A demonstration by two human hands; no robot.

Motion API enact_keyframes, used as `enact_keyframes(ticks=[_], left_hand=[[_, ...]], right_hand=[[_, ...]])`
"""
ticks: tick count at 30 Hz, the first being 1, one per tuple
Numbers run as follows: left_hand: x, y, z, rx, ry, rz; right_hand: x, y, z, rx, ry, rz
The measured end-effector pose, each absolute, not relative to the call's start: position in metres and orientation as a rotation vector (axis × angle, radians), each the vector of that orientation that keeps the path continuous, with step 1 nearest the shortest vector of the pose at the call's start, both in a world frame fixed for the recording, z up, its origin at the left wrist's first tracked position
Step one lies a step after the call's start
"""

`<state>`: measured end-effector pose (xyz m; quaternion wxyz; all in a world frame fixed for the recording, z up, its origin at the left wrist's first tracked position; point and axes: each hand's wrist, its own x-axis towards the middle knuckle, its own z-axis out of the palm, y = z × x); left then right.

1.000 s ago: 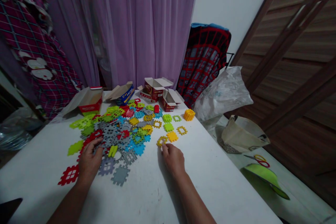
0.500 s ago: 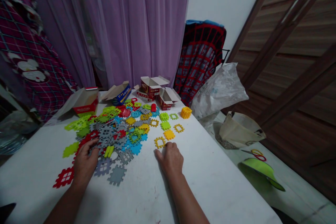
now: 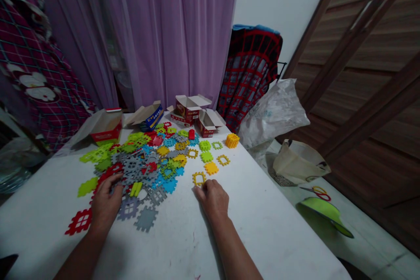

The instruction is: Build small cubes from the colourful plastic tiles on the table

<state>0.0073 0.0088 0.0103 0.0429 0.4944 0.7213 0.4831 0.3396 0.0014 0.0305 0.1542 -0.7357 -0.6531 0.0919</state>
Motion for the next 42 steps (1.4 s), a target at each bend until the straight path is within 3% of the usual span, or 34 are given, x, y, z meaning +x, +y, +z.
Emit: enact_keyframes(ticks=[42], left_hand=[[0.008,0.008,0.011,1.517,2.186,1.478]], right_hand=[[0.320,0.005,0.030,-2.220,-1.797,0.012]])
